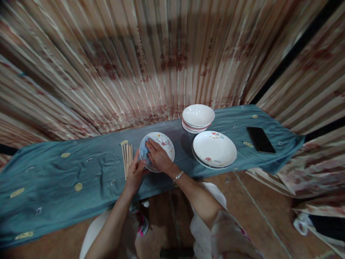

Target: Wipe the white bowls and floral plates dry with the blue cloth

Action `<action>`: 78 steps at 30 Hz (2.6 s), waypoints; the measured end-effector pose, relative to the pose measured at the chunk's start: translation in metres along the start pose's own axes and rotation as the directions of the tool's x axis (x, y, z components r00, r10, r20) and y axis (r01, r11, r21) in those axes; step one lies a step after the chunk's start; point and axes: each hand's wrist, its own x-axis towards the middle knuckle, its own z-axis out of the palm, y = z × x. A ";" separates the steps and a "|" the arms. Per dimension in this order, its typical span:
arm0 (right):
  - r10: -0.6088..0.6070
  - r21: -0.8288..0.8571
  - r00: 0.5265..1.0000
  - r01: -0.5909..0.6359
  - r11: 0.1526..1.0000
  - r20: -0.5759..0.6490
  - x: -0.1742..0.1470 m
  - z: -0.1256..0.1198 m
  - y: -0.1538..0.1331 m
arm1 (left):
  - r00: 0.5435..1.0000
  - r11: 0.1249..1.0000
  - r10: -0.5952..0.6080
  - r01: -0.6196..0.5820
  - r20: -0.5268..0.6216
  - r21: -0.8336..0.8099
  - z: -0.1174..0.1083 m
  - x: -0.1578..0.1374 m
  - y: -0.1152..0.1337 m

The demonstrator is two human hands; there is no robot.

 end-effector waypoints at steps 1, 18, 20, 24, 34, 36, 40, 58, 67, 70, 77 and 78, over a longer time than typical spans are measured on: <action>0.016 -0.032 1.000 -0.016 0.999 -0.005 0.002 0.000 0.002 | 1.000 1.000 0.005 -0.005 0.010 -0.008 0.001 0.000 0.000; 0.201 -0.442 0.970 -0.122 0.889 0.136 -0.021 -0.020 0.020 | 1.000 1.000 0.013 -0.013 0.012 -0.011 0.006 -0.005 0.003; 0.201 -0.443 0.965 -0.108 0.890 0.167 -0.027 -0.023 0.019 | 1.000 1.000 -0.001 0.001 0.007 -0.008 0.006 -0.005 0.003; 0.164 -0.394 0.968 -0.077 0.916 0.192 -0.040 -0.026 0.017 | 1.000 1.000 -0.012 0.012 -0.013 0.002 0.006 -0.004 0.003; 0.018 -0.007 0.991 -0.018 1.000 0.135 -0.056 -0.023 0.006 | 0.999 1.000 0.019 -0.019 -0.051 -0.009 0.010 -0.003 0.002; -0.005 0.038 0.991 0.000 0.999 0.132 -0.053 -0.020 0.002 | 0.998 1.000 0.029 -0.029 -0.055 0.001 0.009 -0.002 0.000; -0.028 0.044 0.992 0.023 0.999 0.126 -0.044 -0.017 -0.005 | 0.998 0.999 0.035 -0.033 -0.051 0.027 0.007 -0.002 -0.001; 0.094 -0.230 0.991 -0.069 0.971 0.098 -0.032 -0.009 0.023 | 1.000 0.999 0.022 -0.022 -0.001 0.034 0.007 -0.008 0.001; 0.174 -0.296 0.962 -0.108 0.949 0.208 -0.055 -0.027 0.006 | 1.000 0.999 0.017 -0.017 -0.011 0.029 0.008 -0.005 0.003; 0.180 -0.302 0.951 -0.099 0.948 0.252 -0.056 -0.037 -0.008 | 0.999 0.999 0.021 -0.020 -0.025 0.027 0.009 -0.004 0.003; 0.110 -0.127 0.960 -0.079 0.989 0.259 -0.055 -0.034 -0.024 | 0.997 0.997 0.060 -0.058 -0.046 0.051 0.010 -0.002 0.002; 0.088 -0.087 0.969 -0.070 0.994 0.231 -0.055 -0.031 -0.024 | 0.996 0.996 0.068 -0.064 -0.050 0.063 0.010 -0.001 0.003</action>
